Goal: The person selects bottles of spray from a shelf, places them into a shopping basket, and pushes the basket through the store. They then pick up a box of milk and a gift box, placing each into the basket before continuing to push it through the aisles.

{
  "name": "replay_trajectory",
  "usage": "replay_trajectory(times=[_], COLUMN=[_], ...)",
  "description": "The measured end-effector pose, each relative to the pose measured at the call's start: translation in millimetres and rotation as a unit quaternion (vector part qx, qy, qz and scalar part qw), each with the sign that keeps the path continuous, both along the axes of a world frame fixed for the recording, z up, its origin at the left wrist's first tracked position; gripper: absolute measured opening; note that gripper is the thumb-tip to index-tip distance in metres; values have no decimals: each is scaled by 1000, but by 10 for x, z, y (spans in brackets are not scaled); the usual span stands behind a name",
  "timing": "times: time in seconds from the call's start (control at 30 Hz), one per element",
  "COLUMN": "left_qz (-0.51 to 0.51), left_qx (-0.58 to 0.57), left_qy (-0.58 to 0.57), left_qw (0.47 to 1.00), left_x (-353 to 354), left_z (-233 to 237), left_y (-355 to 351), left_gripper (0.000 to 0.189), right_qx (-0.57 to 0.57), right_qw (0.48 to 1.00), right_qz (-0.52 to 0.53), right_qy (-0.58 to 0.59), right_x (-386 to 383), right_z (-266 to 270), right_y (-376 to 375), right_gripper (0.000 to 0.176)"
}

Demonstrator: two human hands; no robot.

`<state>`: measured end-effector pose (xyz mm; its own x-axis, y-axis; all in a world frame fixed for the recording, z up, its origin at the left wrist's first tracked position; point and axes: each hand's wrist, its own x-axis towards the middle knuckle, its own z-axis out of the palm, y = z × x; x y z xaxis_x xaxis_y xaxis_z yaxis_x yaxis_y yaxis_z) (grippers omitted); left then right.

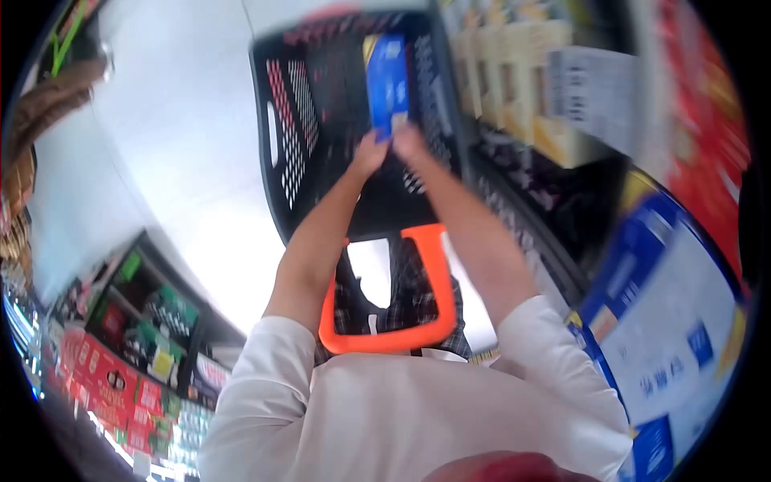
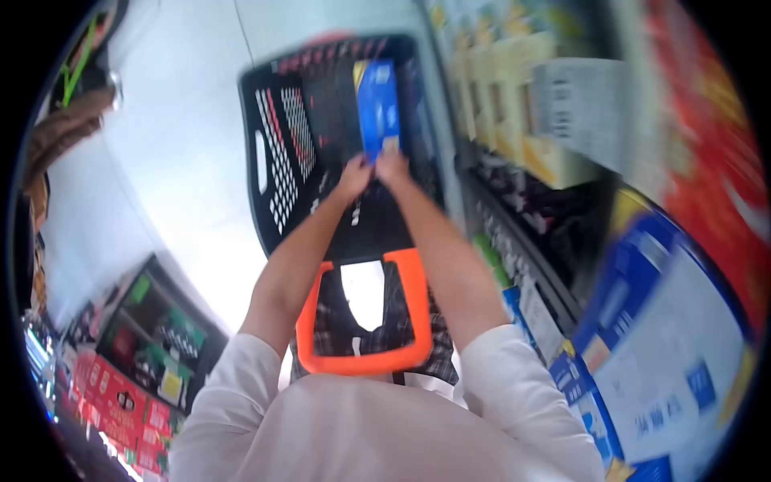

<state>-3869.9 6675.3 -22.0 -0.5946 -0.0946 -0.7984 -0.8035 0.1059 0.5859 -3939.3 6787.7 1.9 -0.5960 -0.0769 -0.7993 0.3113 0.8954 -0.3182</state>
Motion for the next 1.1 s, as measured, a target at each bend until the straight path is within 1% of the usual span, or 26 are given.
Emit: replay_trajectory(times=[0.03, 0.07, 0.1, 0.13, 0.17, 0.2, 0.23, 0.27, 0.3, 0.33, 0.37, 0.4, 0.43, 0.47, 0.5, 0.53, 0.57, 0.6, 0.67, 0.73, 0.8, 0.83, 0.93, 1.0, 1.07, 1.1], left_qz=[-45, -76, -98, -130, -137, -62, -21, -6, 9, 13, -2, -17, -30, -45, -57, -75, -93, -114, -150, -176, -152, -133, -65, -62, -58, -106], left_qx=[11, -56, -59, -84, -70, 34, 64, 101, 137, 163, 176, 173, 170, 185, 201, 217, 222, 226, 243, 270, 288, 296, 271, 253, 231, 203], left_qy=[79, 119, 144, 97, 152, 38, 27, 47, 47, 76, 98, 104, 105, 110, 117, 112, 111, 116, 109, 90, 79, 72, 90, 90, 82, 127], left_qw=[996, 988, 983, 983, 976, 997, 997, 994, 989, 984, 979, 979, 979, 975, 971, 967, 964, 960, 952, 942, 942, 943, 956, 961, 968, 965], left_x=[-78, -9, 1, -53, 94, -33, -56, -104, -51, 2, 39, 48, 114, 196, 258, 322, 412, 497, 688, 860, 1024, 1093, 1222, 1175, 1127, 1078], left_z=[809, 1101, 1469, 1857, 1518, 2152, 2737, 3229, 3622, 3830, 3984, 4181, 4376, 4558, 4643, 4657, 4847, 4774, 4650, 4612, 4544, 4565, 4606, 4586, 4626, 4583], left_y=[-139, -166, -199, -229, -301, -296, -267, -242, -187, -144, -91, 24, 113, 193, 264, 336, 426, 484, 531, 562, 520, 484, 383, 306, 228, 200], left_gripper=[40, 37, 35, 31, 29, 24, 24, 24, 26, 25, 26, 27, 28, 28, 29, 29, 29, 28, 26, 25, 24, 23, 21, 20, 19, 20], right_qx=[-5, 13, -21, -52, -162, -171, -198, -207, -216, -252, -262, -281, -333, -380, -399, -426, -410, -392, -358, -333, -285, -286, -282, -289, -304, -309], right_qw=[1000, 995, 984, 986, 976, 973, 968, 964, 962, 953, 940, 948, 927, 896, 871, 836, 822, 806, 767, 737, 730, 722, 706, 699, 708, 715], right_qz=[7, 38, 153, 141, 120, 94, 92, 81, 66, 29, 3, -49, -146, -222, -287, -344, -393, -441, -531, -587, -621, -629, -648, -651, -634, -624], right_qy=[-13, 88, 88, 65, 84, 124, 123, 144, 150, 164, 219, 143, 91, 57, 24, 31, 40, 49, 39, 41, 37, 34, 38, 56, 68, 65], right_x=[14, 279, 219, 116, 125, 129, 135, 133, 213, 299, 401, 456, 559, 720, 869, 1045, 1234, 1439, 1861, 2310, 2615, 2651, 2742, 2620, 2456, 2402], right_z=[664, 455, 1031, 1764, 1937, 2191, 2504, 2841, 3176, 3338, 3518, 3885, 3860, 4031, 4182, 4150, 4230, 4294, 4192, 3831, 3731, 3799, 4072, 4169, 4373, 4418], right_y=[-57, 22, 43, -3, 70, 58, 95, 130, 204, 289, 385, 526, 652, 791, 941, 1109, 1256, 1383, 1633, 1883, 2049, 2061, 2174, 2194, 2190, 2188], right_gripper=[28, 28, 29, 28, 26, 26, 26, 26, 27, 29, 29, 28, 27, 29, 31, 31, 29, 28, 26, 22, 20, 20, 19, 19, 19, 19])
